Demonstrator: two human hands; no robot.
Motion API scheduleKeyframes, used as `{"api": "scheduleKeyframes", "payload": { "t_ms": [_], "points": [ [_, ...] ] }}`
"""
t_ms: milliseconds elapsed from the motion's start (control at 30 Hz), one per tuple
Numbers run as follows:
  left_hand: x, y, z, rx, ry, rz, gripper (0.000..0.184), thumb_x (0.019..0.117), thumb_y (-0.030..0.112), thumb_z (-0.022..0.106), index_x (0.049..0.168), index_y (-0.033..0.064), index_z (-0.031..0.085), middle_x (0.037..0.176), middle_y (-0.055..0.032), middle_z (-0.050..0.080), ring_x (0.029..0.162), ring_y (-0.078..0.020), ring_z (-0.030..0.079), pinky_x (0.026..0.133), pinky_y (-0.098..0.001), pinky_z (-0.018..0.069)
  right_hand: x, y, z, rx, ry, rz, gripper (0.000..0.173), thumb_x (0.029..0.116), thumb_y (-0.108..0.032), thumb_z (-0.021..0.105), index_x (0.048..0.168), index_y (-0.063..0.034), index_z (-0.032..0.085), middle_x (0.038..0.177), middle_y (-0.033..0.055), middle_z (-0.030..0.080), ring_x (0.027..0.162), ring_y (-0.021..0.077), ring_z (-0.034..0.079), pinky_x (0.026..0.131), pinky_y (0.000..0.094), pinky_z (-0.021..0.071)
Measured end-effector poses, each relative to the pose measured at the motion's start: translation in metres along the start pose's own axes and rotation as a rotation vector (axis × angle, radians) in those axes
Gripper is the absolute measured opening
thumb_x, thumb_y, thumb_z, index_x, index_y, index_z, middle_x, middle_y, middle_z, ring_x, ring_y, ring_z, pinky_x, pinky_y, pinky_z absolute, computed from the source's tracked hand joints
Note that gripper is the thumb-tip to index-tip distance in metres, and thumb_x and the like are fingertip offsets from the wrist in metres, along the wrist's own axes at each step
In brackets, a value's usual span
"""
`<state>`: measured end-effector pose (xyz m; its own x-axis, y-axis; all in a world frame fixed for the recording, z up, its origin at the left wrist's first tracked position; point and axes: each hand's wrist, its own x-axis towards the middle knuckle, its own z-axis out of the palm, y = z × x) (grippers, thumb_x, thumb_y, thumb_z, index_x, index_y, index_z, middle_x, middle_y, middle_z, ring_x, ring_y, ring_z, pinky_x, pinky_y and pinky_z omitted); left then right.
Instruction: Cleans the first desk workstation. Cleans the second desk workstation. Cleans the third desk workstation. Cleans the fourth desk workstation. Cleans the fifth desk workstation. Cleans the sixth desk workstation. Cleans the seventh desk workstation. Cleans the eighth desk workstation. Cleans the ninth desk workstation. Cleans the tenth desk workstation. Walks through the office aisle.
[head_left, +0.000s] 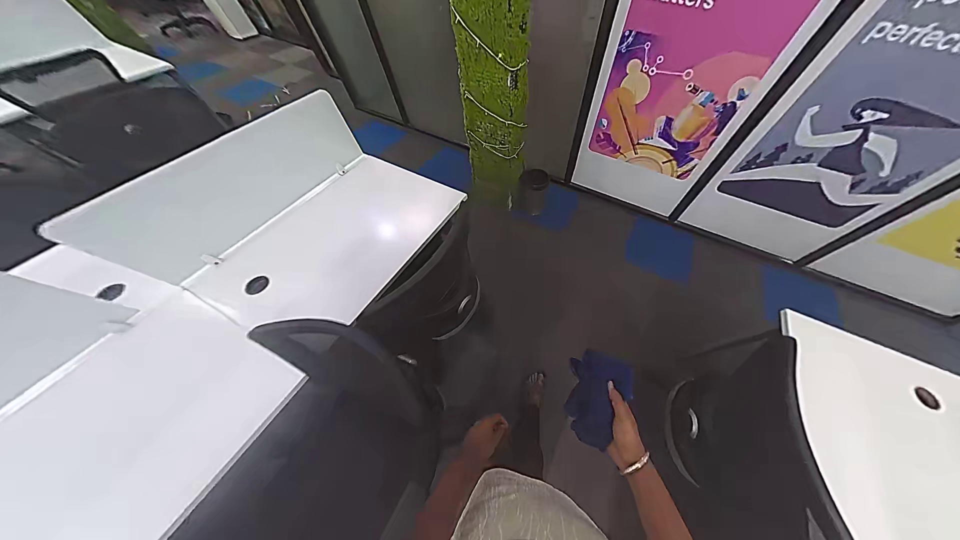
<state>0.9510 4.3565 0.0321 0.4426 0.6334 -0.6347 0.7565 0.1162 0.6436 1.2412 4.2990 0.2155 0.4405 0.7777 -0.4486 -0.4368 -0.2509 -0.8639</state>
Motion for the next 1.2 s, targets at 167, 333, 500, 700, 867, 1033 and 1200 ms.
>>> {"api": "scheduleKeyframes", "payload": {
  "t_ms": [167, 333, 500, 700, 867, 1033, 1200],
  "points": [
    [0.147, 0.006, -0.069, -0.098, 0.129, -0.144, 0.036, 0.1085, 0.024, 0.048, 0.13, 0.0003, 0.064, 0.12, -0.0234, 0.069, 0.113, -0.0363, 0.066, 0.102, -0.0536, 0.0493, 0.152, -0.061, 0.039, -0.046, -0.047, -0.008, 0.04, 0.1093, -0.027, 0.043, 0.139, -0.001, 0.05, 0.115, 0.0111, 0.07, 0.104, 0.014, 0.07, 0.092, 0.033, 0.0587],
    [0.227, 0.06, -0.124, -0.035, -0.01, -0.244, 0.042, 0.106, 0.035, 0.052, 0.134, 0.0066, 0.063, 0.131, -0.0188, 0.065, 0.124, -0.0338, 0.062, 0.108, -0.0552, 0.0472, 0.28, -0.131, 0.078, -0.128, -0.065, -0.012, 0.046, 0.1114, -0.033, 0.033, 0.144, -0.0027, 0.048, 0.123, 0.0102, 0.068, 0.111, 0.0116, 0.067, 0.097, 0.0325, 0.0561],
    [0.314, 0.11, -0.18, -0.089, -0.03, -0.217, 0.044, 0.104, 0.037, 0.052, 0.131, 0.0056, 0.064, 0.124, -0.0198, 0.068, 0.117, -0.0342, 0.065, 0.103, -0.0571, 0.0499, 0.401, -0.173, 0.114, -0.05, -0.112, 0.005, 0.05, 0.1111, -0.04, 0.028, 0.144, -0.0095, 0.051, 0.127, 0.006, 0.068, 0.115, 0.0106, 0.065, 0.098, 0.0345, 0.0555],
    [0.405, 0.164, -0.275, -0.208, 0.128, -0.319, 0.042, 0.1049, 0.037, 0.052, 0.133, 0.0081, 0.064, 0.126, -0.0189, 0.068, 0.118, -0.0342, 0.065, 0.103, -0.0574, 0.0494, 0.577, -0.196, 0.171, -0.053, -0.265, 0.098, 0.052, 0.1111, -0.043, 0.027, 0.144, -0.0104, 0.051, 0.127, 0.0069, 0.068, 0.115, 0.0135, 0.066, 0.097, 0.037, 0.057],
    [0.495, 0.188, -0.343, -0.272, 0.217, -0.413, 0.045, 0.1025, 0.041, 0.056, 0.127, 0.0055, 0.067, 0.122, -0.0206, 0.069, 0.116, -0.0361, 0.065, 0.103, -0.0593, 0.0488, 0.726, -0.258, 0.256, -0.147, -0.415, 0.166, 0.053, 0.1109, -0.043, 0.026, 0.145, -0.0099, 0.049, 0.128, 0.0078, 0.067, 0.114, 0.0138, 0.066, 0.095, 0.0376, 0.0574],
    [0.543, 0.258, -0.464, -0.385, 0.406, -0.413, 0.039, 0.1071, 0.033, 0.048, 0.13, 0.0056, 0.065, 0.125, -0.0189, 0.068, 0.12, -0.0331, 0.064, 0.106, -0.0564, 0.0481, 0.837, -0.322, 0.382, -0.235, -0.581, 0.133, 0.051, 0.1122, -0.038, 0.027, 0.144, -0.0066, 0.05, 0.129, 0.0101, 0.067, 0.116, 0.015, 0.065, 0.099, 0.0371, 0.0556],
    [0.604, 0.248, -0.563, -0.593, 0.605, -0.365, 0.037, 0.1063, 0.033, 0.05, 0.128, 0.0063, 0.065, 0.12, -0.0159, 0.07, 0.113, -0.0279, 0.067, 0.103, -0.0516, 0.0513, 0.908, -0.332, 0.519, -0.264, -0.749, 0.136, 0.05, 0.1124, -0.037, 0.026, 0.145, -0.0078, 0.05, 0.129, 0.0091, 0.067, 0.117, 0.0145, 0.065, 0.1, 0.0361, 0.0557]
  ]
}}
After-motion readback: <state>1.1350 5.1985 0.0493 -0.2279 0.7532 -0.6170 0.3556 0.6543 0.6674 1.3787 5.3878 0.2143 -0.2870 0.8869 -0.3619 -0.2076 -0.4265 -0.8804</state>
